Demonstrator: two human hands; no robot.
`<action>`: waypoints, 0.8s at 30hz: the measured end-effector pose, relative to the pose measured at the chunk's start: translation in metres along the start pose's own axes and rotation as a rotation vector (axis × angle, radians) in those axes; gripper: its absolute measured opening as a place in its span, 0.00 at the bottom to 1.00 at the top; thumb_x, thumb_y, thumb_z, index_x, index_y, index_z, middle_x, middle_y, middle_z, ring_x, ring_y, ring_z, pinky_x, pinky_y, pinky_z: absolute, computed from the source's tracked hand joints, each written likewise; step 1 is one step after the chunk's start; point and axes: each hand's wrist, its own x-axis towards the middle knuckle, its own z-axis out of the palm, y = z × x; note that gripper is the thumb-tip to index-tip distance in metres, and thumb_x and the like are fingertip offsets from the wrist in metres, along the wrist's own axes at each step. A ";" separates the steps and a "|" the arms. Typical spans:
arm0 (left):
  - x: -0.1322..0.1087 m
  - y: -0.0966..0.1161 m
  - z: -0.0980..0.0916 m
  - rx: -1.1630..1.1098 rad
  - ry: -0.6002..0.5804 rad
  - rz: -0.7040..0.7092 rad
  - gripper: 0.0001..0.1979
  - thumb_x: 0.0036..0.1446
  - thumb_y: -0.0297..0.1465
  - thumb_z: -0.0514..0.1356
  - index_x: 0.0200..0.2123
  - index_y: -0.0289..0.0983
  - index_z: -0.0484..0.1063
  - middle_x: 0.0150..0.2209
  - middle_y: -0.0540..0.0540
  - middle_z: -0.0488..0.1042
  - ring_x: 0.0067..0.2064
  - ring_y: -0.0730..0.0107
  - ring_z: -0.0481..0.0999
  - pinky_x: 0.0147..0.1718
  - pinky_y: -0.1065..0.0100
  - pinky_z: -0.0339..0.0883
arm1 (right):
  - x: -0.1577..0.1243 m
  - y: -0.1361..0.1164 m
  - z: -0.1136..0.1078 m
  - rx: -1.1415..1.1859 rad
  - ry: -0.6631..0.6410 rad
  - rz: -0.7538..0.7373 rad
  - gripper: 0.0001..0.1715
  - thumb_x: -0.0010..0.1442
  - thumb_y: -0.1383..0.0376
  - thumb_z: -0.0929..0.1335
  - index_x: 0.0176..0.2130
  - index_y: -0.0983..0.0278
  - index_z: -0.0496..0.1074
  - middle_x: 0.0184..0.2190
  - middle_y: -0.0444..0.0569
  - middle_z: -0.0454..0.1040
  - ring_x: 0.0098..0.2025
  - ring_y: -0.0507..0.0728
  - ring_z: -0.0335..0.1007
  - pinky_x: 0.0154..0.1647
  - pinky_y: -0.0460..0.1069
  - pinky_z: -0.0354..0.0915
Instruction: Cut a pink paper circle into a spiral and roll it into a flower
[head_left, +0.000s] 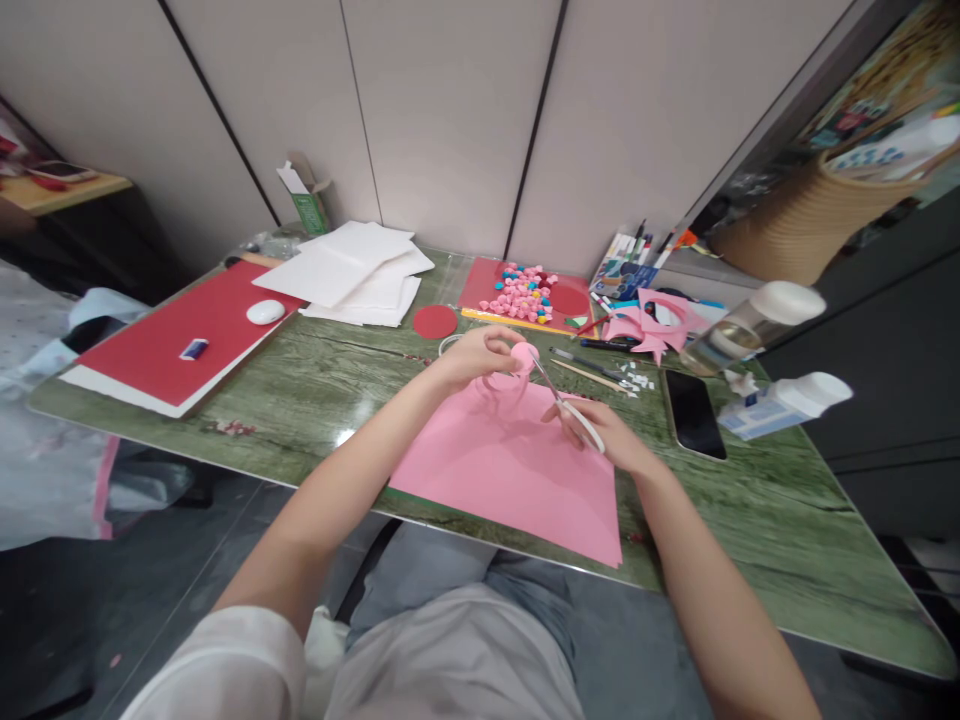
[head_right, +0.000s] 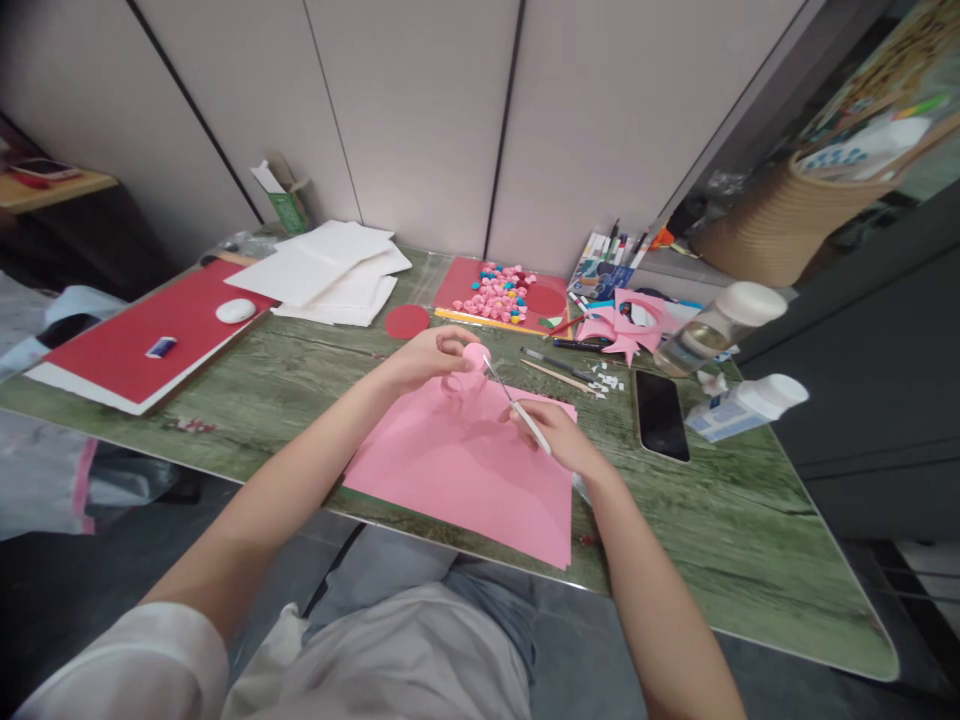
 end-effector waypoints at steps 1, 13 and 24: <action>0.000 0.000 0.000 -0.002 0.006 0.005 0.18 0.38 0.27 0.60 0.38 0.33 0.67 0.23 0.52 0.67 0.22 0.83 0.62 0.19 0.78 0.51 | 0.000 0.000 0.000 0.004 -0.001 0.004 0.19 0.55 0.56 0.60 0.34 0.68 0.69 0.16 0.41 0.59 0.19 0.48 0.54 0.21 0.44 0.53; 0.001 0.001 -0.003 -0.048 0.034 0.023 0.18 0.38 0.25 0.59 0.38 0.33 0.67 0.21 0.55 0.63 0.20 0.85 0.60 0.18 0.79 0.49 | 0.000 0.002 -0.002 0.000 -0.003 0.015 0.22 0.55 0.52 0.60 0.34 0.68 0.69 0.16 0.41 0.59 0.19 0.48 0.55 0.21 0.45 0.54; 0.002 0.000 -0.007 -0.108 0.011 0.018 0.19 0.39 0.25 0.60 0.39 0.34 0.66 0.20 0.54 0.64 0.19 0.85 0.59 0.18 0.78 0.48 | -0.001 0.001 -0.004 0.002 -0.009 0.008 0.20 0.56 0.54 0.60 0.34 0.68 0.70 0.15 0.41 0.59 0.19 0.48 0.55 0.21 0.44 0.54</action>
